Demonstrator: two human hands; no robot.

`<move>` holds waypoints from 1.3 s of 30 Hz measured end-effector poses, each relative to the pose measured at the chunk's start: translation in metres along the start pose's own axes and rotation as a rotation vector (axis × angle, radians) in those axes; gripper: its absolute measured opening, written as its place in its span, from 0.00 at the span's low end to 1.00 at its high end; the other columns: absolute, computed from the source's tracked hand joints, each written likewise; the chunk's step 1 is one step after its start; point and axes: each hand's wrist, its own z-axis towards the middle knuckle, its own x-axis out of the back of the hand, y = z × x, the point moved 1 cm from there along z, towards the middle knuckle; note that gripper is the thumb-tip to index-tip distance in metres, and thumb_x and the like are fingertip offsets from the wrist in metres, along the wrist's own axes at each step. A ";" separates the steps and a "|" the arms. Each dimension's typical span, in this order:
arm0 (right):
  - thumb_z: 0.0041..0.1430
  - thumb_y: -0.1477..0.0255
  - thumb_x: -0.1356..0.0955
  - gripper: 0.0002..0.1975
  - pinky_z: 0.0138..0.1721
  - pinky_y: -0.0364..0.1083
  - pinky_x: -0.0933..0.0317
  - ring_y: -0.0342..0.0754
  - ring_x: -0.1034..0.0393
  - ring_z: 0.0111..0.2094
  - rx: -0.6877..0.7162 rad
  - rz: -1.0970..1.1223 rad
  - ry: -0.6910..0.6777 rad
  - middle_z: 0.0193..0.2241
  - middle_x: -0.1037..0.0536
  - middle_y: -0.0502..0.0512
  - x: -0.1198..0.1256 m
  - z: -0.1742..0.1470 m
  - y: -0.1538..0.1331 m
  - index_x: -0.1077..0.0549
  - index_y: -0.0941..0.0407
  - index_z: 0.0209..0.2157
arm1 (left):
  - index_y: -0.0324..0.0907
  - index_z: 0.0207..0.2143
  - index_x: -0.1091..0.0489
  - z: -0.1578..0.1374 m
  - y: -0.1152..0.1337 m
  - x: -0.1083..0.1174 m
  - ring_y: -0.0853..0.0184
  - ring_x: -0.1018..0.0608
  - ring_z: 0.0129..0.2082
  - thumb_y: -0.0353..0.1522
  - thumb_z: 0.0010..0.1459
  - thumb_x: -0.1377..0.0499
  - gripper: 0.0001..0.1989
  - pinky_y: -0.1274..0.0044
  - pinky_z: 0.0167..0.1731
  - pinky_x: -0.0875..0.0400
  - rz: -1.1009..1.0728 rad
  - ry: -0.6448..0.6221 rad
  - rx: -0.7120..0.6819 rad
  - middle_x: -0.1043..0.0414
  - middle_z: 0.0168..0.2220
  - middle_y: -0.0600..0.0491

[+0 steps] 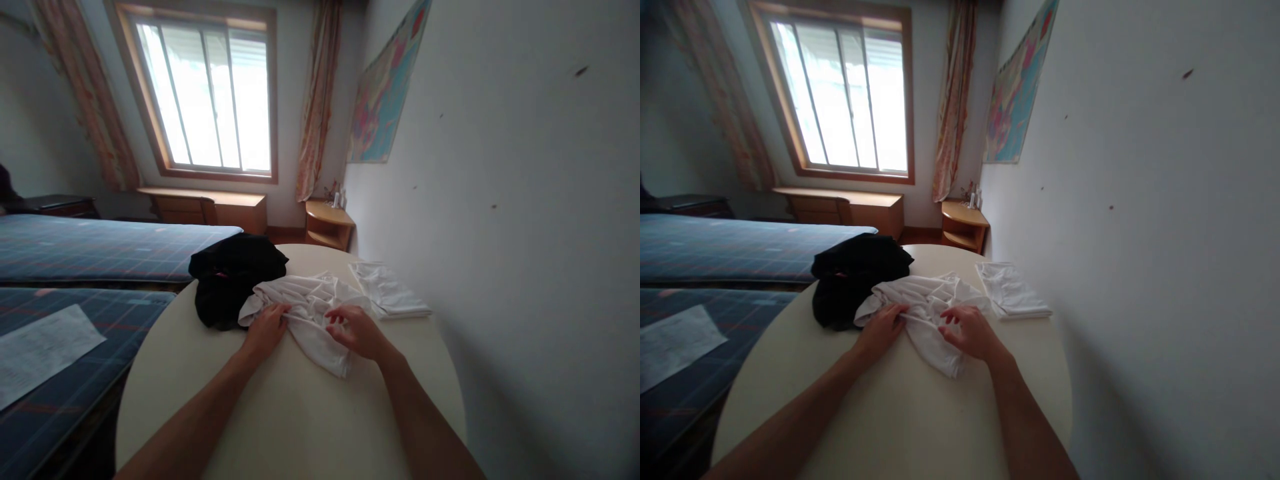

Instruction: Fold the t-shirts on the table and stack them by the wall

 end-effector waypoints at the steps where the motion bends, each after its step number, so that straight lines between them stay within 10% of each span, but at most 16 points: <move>1: 0.55 0.68 0.27 0.10 0.46 0.48 0.38 0.48 0.27 0.36 0.005 -0.022 -0.034 0.32 0.21 0.50 -0.001 0.000 -0.001 0.23 0.53 0.40 | 0.42 0.46 0.27 0.000 0.001 0.001 0.57 0.23 0.49 0.24 0.60 0.46 0.14 0.66 0.50 0.29 0.004 -0.001 0.005 0.24 0.47 0.46; 16: 0.51 0.73 0.27 0.03 0.43 0.48 0.38 0.50 0.27 0.36 -0.010 -0.156 -0.161 0.29 0.21 0.50 -0.005 -0.002 -0.002 0.25 0.53 0.29 | 0.45 0.38 0.34 0.003 0.007 0.010 0.59 0.24 0.44 0.26 0.57 0.47 0.08 0.68 0.47 0.29 -0.091 0.261 0.007 0.27 0.39 0.50; 24: 0.59 0.69 0.31 0.05 0.40 0.46 0.36 0.46 0.28 0.33 -0.036 0.093 0.120 0.30 0.21 0.50 -0.010 0.000 -0.022 0.25 0.52 0.37 | 0.45 0.35 0.33 0.006 0.009 0.029 0.58 0.26 0.47 0.27 0.55 0.48 0.08 0.65 0.54 0.33 -0.128 0.453 0.003 0.26 0.39 0.49; 32: 0.62 0.63 0.31 0.13 0.45 0.47 0.32 0.48 0.25 0.40 -0.049 0.374 0.232 0.36 0.20 0.52 -0.028 0.004 -0.034 0.30 0.52 0.46 | 0.45 0.44 0.31 -0.013 0.043 0.024 0.62 0.24 0.45 0.36 0.65 0.47 0.09 0.71 0.49 0.31 -0.282 0.086 -0.356 0.24 0.42 0.48; 39: 0.58 0.65 0.29 0.25 0.49 0.50 0.33 0.52 0.26 0.48 -0.094 0.237 0.151 0.47 0.23 0.56 -0.035 0.001 -0.023 0.36 0.50 0.55 | 0.44 0.36 0.32 -0.006 0.034 0.020 0.66 0.23 0.34 0.36 0.63 0.47 0.07 0.75 0.38 0.28 -0.315 0.286 -0.142 0.25 0.32 0.53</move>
